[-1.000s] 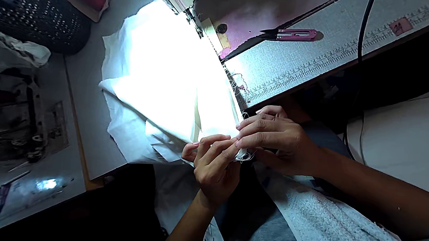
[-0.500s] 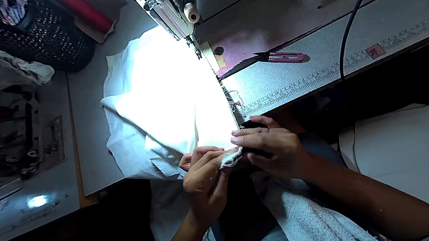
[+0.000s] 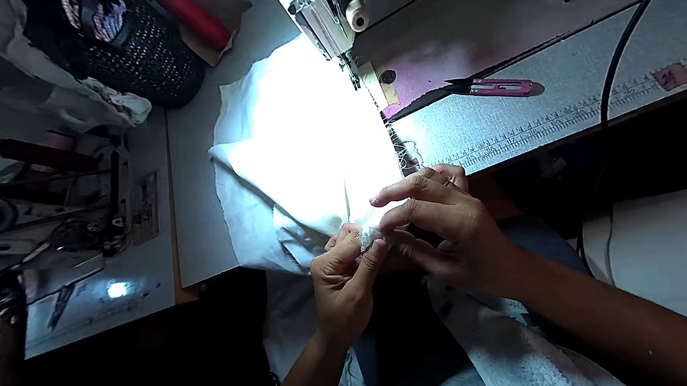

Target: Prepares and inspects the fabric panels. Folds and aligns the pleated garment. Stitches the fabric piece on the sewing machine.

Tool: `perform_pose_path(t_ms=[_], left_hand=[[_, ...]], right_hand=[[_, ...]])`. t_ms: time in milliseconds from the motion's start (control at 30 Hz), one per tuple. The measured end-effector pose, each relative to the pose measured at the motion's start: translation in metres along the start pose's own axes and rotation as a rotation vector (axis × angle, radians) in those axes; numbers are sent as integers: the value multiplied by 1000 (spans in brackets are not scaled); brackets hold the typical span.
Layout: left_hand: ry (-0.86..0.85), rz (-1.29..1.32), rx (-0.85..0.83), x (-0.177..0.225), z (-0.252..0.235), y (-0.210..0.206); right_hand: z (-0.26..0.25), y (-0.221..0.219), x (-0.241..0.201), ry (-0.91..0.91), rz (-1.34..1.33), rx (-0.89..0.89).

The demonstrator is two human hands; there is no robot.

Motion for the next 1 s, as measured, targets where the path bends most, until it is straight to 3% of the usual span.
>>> perform_pose_path(t_ms=[467, 633, 1000], left_hand=[[-287, -379, -95, 2, 2, -2], [-339, -441, -101, 3, 4, -7], [-730, -1060, -12, -2, 19, -26]], right_hand=[[-5, 20, -8, -41, 14, -180], [8, 20, -8, 6, 33, -114], [55, 14, 2, 40, -14, 39]])
Point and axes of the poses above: each hand's wrist, its own z-axis away from the middle knuckle, its own y-axis out of the back of the hand, x = y × z, the point moved 1 cm from there along -z, towards the middle knuckle, and after that the axes turned 4 degrees about -y, right-handed, at the moved point
